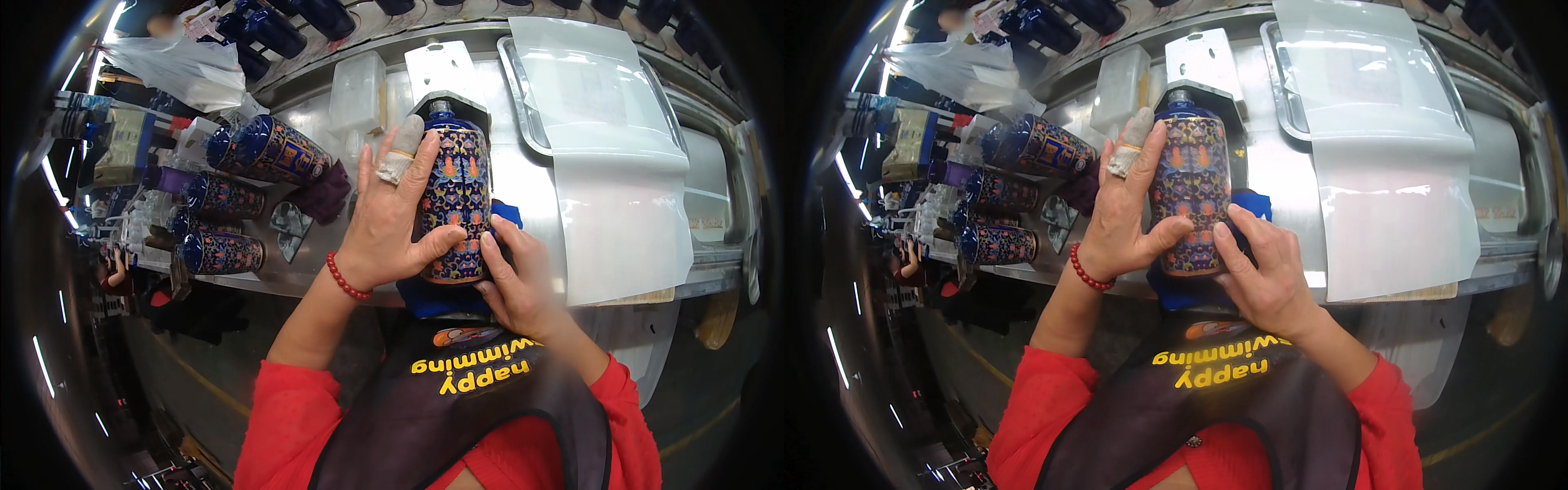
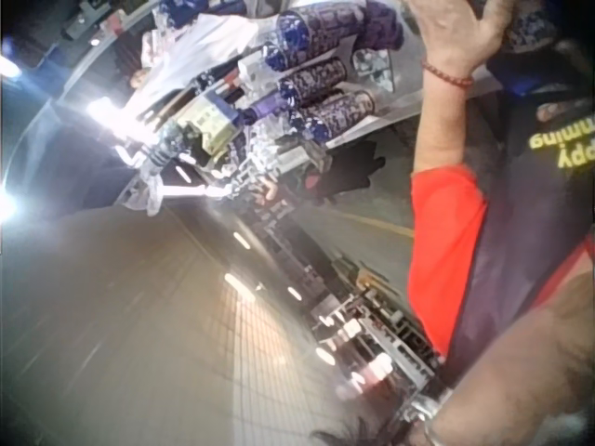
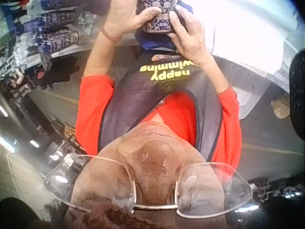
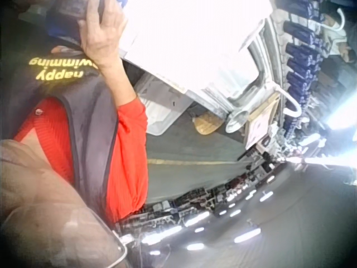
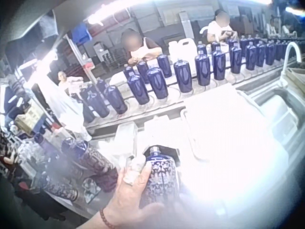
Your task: The person applies small decorative stickers to a blue patterned bottle using a small tool. They peel stickers from a sheet, place them on the bottle surface, and smooth them down. The person rotates the bottle to access different sides and continues applying stickers throughout the clip.
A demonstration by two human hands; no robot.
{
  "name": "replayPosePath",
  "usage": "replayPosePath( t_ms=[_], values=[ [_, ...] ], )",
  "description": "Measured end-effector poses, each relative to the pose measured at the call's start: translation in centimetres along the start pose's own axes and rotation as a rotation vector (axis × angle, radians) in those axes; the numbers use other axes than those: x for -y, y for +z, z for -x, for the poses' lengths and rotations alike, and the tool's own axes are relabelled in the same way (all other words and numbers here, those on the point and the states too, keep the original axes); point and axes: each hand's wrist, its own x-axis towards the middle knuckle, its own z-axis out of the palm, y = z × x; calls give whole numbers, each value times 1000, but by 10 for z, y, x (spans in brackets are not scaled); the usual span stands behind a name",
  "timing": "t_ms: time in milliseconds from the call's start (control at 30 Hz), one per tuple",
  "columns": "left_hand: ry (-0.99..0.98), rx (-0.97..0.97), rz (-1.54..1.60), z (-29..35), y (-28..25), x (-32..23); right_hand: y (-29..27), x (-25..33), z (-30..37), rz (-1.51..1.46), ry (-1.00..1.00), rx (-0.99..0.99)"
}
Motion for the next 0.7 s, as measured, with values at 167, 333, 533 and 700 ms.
replayPosePath(
  t_ms=[167,333,533,700],
  values=[
    [-4,12,-42,-1,-4,-4,0,1,-1,-6,7,-5],
    [40,38,-195,3,-6,-14,0,1,-1,-10,1,-18],
    [29,63,-255,2,-6,-20,2,1,-1,-4,-8,-33],
    [52,50,-255,10,-16,-26,1,2,-4,38,-17,-91]
  ],
)
